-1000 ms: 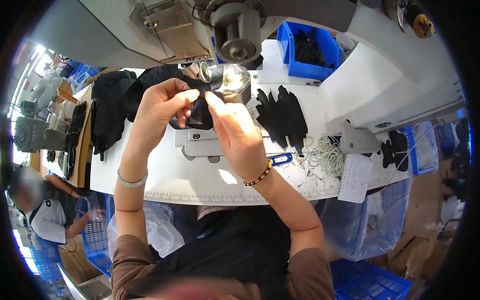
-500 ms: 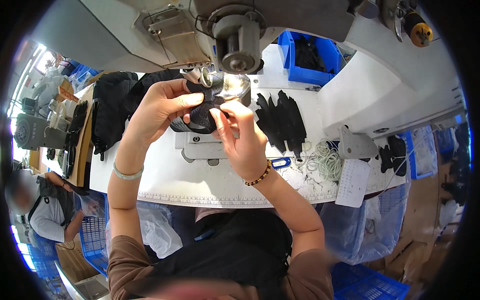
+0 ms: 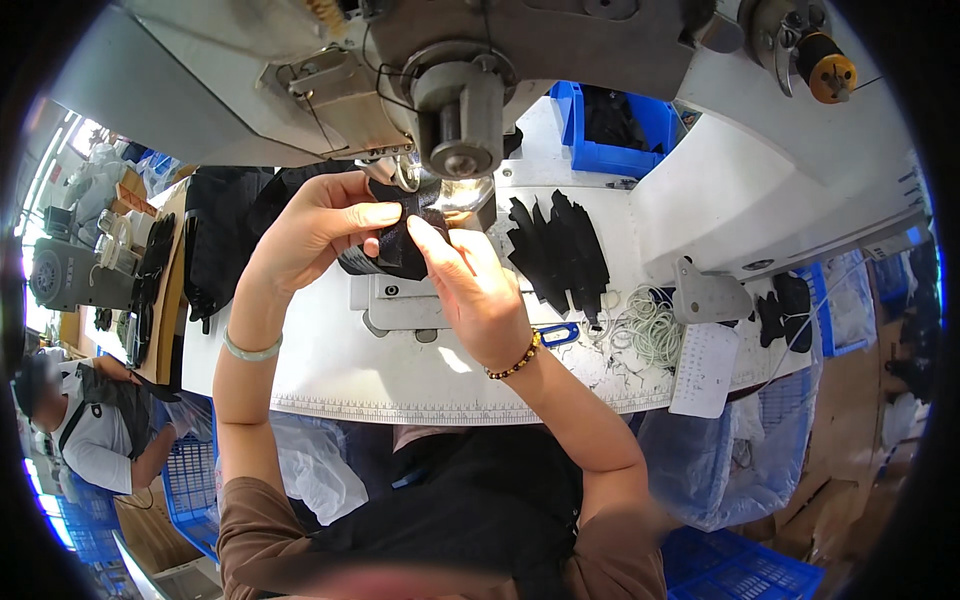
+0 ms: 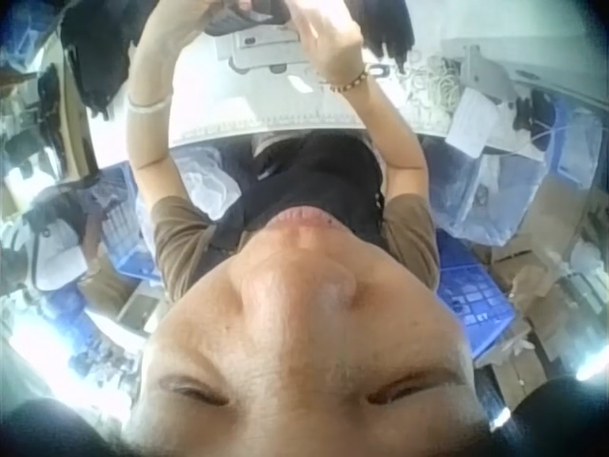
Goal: Manually align and position black leather/fabric shoe parts on a sewing machine for stitching.
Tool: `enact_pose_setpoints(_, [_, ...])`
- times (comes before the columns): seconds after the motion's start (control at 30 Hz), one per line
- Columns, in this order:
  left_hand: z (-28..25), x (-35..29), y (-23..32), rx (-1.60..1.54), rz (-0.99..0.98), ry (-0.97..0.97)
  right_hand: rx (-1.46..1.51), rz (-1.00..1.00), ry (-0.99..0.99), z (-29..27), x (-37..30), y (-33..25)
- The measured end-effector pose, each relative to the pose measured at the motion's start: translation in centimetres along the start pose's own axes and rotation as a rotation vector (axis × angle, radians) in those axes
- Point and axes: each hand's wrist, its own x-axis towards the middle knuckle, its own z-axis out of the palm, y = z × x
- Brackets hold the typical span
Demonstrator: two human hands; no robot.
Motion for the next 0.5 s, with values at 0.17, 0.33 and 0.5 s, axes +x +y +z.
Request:
enact_pose_setpoints(0.17, [-0.29, 0.01, 0.18, -0.057, -0.021, -0.030, 0.022, 0.003, 0.011, 0.15, -0.02, 0.03])
enact_pose_setpoints(0.33, [-0.22, 0.21, -0.14, -0.061, 0.017, -0.033, 0.027, 0.000, 0.019, 0.12, 0.05, 0.28])
enact_pose_setpoints(0.5, [0.38, -0.07, -0.12, -0.009, 0.068, 0.017, 0.006, -0.006, 0.026, 0.04, 0.15, 0.07])
